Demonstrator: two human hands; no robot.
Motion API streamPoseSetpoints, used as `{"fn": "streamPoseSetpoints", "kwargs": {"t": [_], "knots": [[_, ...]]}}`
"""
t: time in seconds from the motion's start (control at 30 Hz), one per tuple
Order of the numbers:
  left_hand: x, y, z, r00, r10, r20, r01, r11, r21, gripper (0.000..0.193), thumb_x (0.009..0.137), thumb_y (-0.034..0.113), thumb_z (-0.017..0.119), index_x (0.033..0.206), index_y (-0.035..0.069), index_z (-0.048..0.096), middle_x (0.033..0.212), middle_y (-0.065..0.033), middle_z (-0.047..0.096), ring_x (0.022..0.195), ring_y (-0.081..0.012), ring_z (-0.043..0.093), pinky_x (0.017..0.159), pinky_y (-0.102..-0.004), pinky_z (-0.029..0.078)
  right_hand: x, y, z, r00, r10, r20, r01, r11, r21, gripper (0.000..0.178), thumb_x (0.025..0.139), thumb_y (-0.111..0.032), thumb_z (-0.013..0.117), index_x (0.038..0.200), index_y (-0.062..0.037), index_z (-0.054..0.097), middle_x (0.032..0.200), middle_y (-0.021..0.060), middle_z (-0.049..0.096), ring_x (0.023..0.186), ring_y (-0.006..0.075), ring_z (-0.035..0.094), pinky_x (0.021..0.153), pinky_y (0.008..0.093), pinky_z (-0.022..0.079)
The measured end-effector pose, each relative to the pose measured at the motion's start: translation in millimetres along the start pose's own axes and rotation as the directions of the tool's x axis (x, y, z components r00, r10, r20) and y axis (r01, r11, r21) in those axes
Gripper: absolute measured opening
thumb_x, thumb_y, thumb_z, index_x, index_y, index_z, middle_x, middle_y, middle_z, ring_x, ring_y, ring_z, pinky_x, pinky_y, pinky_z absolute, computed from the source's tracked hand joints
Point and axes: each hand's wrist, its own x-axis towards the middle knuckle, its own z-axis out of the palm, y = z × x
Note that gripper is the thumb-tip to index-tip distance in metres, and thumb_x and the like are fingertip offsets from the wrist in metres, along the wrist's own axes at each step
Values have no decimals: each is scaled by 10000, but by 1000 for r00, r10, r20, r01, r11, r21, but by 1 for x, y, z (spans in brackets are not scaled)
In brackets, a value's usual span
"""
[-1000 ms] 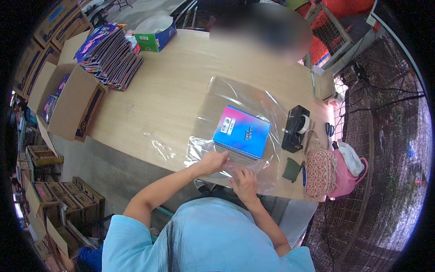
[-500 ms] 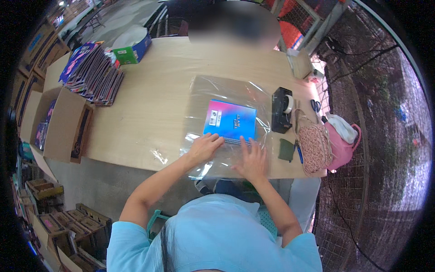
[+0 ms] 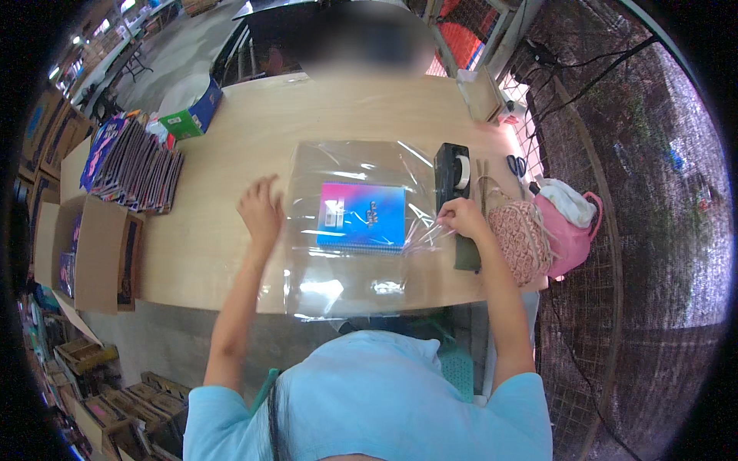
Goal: The person wraps spiral-bound notebooks in clear plastic bags on a wooden table. They place a notebook on a plastic sheet, fold the plastic over it, and smooth it out. The person then places the wrapped notebook into a cardboard box and repeats the process with additional notebooks.
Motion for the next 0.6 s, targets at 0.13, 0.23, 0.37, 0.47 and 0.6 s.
{"fn": "streamPoseSetpoints", "kwargs": {"t": [0.13, 0.23, 0.37, 0.47, 0.6], "knots": [[-92, 96, 29, 905, 418, 78, -396, 895, -204, 562, 754, 328, 710, 1282, 220, 549, 1177, -49, 570, 1120, -249, 526, 1071, -513, 257, 27, 13, 0, 990, 61, 123, -77, 989, 125, 134, 718, -99, 753, 801, -11, 697, 649, 100, 667, 548, 133, 631, 545, 303, 497], [-92, 127, 41, 895, 272, 352, -225, 960, -169, 747, 759, 453, 687, 1418, 280, 382, 1424, -133, 361, 1308, -324, 350, 1073, -550, 234, 36, 8, -3, 990, 76, 121, -94, 983, 155, 120, 717, -97, 749, 789, -17, 697, 628, 112, 658, 510, 151, 625, 538, 317, 498], [-88, 124, 58, 881, 169, 442, -146, 986, -86, 847, 747, 473, 698, 1466, 318, 278, 1515, -175, 198, 1377, -407, 207, 1079, -585, 191, 39, -15, -7, 993, 38, -108, -62, 973, -223, 126, 754, -148, 712, 792, -28, 698, 706, 127, 668, 621, 217, 652, 615, 349, 507], [-86, 124, 56, 867, 177, 465, -166, 984, -64, 865, 721, 457, 724, 1459, 324, 294, 1518, -178, 195, 1384, -427, 186, 1075, -599, 195, 61, -51, 1, 932, -223, -287, 163, 962, -217, 165, 773, -193, 681, 806, -33, 697, 804, 145, 668, 746, 274, 652, 695, 372, 507], [-88, 126, 56, 847, 173, 502, -162, 985, -65, 893, 699, 447, 733, 1462, 340, 282, 1540, -161, 161, 1400, -409, 164, 1074, -601, 211, 164, -70, 50, 959, -246, -142, 236, 968, -81, 164, 763, -181, 669, 832, -35, 698, 886, 165, 650, 859, 306, 629, 772, 393, 500]]}}
